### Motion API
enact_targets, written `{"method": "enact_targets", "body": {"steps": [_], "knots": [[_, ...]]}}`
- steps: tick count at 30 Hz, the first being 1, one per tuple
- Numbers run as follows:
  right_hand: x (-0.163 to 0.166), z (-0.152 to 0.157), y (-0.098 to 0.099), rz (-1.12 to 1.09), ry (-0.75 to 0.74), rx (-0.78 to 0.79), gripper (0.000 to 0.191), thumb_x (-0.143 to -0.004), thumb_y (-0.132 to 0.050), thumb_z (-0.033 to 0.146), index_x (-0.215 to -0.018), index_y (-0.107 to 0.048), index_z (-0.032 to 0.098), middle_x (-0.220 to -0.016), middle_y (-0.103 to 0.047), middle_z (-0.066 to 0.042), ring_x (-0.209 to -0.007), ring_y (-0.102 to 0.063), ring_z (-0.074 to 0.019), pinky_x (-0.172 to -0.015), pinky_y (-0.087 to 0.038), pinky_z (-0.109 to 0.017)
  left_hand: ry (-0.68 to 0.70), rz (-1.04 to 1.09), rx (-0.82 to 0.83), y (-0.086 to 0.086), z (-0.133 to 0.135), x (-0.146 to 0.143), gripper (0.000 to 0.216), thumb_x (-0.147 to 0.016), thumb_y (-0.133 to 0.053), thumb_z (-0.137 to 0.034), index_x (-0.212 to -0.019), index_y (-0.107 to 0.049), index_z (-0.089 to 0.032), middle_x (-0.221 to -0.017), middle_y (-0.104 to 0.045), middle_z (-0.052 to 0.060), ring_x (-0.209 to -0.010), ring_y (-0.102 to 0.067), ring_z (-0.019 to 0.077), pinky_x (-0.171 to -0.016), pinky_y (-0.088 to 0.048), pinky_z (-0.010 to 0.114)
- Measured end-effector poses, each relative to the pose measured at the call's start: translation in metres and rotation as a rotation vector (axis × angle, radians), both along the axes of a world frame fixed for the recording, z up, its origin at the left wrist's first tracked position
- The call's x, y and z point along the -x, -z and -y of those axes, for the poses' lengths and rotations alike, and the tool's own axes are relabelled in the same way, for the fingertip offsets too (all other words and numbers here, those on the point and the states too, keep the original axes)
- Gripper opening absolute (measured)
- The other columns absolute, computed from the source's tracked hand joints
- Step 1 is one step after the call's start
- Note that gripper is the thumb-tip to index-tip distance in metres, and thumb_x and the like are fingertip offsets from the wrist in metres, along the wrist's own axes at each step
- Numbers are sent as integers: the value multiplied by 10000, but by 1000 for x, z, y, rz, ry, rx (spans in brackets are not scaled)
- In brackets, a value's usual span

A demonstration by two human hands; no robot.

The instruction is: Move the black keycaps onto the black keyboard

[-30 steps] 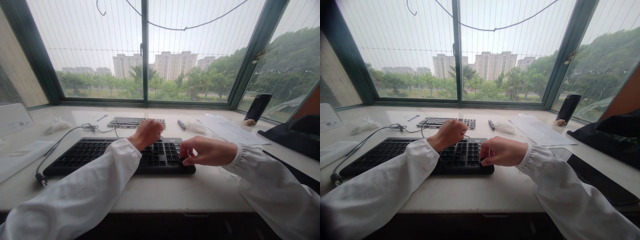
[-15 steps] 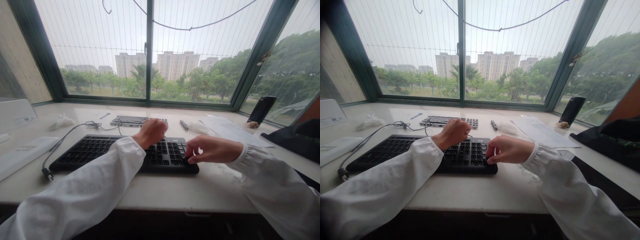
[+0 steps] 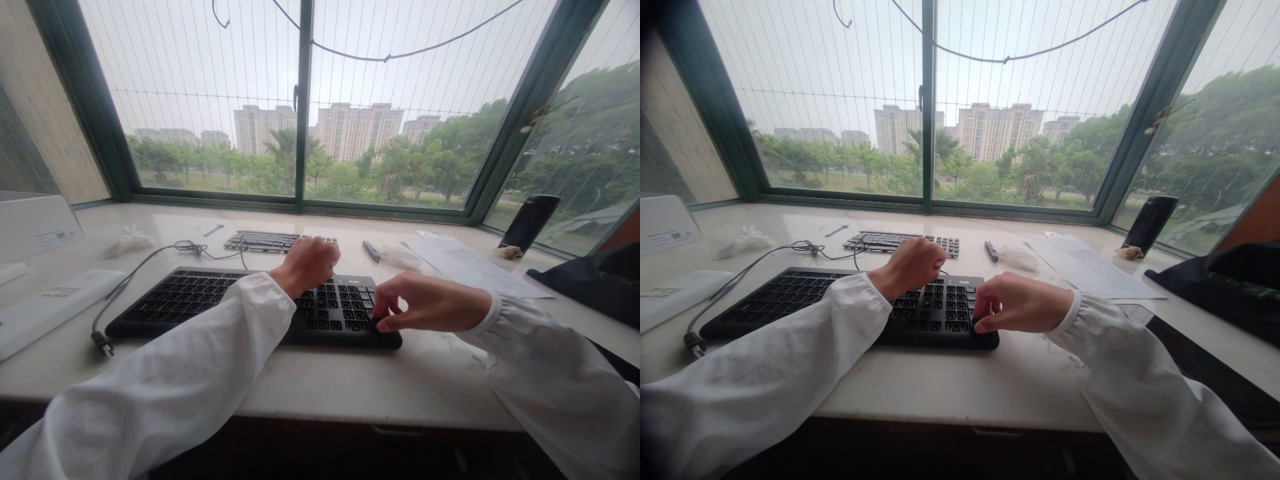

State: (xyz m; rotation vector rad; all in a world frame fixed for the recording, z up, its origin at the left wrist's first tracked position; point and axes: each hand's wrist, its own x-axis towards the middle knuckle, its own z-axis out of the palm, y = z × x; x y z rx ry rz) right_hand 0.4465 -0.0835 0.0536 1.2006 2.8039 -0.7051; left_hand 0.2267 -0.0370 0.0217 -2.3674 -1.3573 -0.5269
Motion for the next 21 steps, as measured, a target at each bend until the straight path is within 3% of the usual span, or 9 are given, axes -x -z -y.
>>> {"method": "enact_targets", "body": {"steps": [13, 17, 19, 21], "knots": [[2, 2, 4, 0, 16, -64, 279, -711, -688, 424, -807, -711, 163, -738, -688, -37, -665, -575, -135, -599, -433, -247, 13, 18, 17, 1, 0, 0, 238, -643, -439, -114, -618, -668, -173, -611, -603, 74, -600, -547, 173, -603, -376, 318], [2, 1, 5, -5, 21, -77, 273, -703, -701, 420, -795, -723, 164, -705, -682, -28, -643, -570, -130, -588, -427, -244, 67, 78, 51, 0, 1, -2, 184, -643, -447, -109, -536, -582, -173, -546, -512, 32, -556, -464, 134, -584, -326, 296], [2, 0, 5, -15, 29, -67, 273, -690, -715, 418, -790, -730, 165, -700, -682, -25, -641, -570, -129, -587, -430, -240, 165, 168, 144, -2, 4, -4, 220, -698, -470, -149, -480, -459, -172, -506, -400, -9, -516, -365, 100, -549, -280, 274], [1, -1, 6, -30, 35, -50, 279, -675, -730, 416, -796, -738, 164, -701, -685, -25, -642, -571, -128, -590, -433, -237, 291, 268, 367, -5, 8, -6, 355, -758, -526, -268, -483, -322, -177, -502, -276, -43, -494, -261, 78, -507, -229, 253]]}}
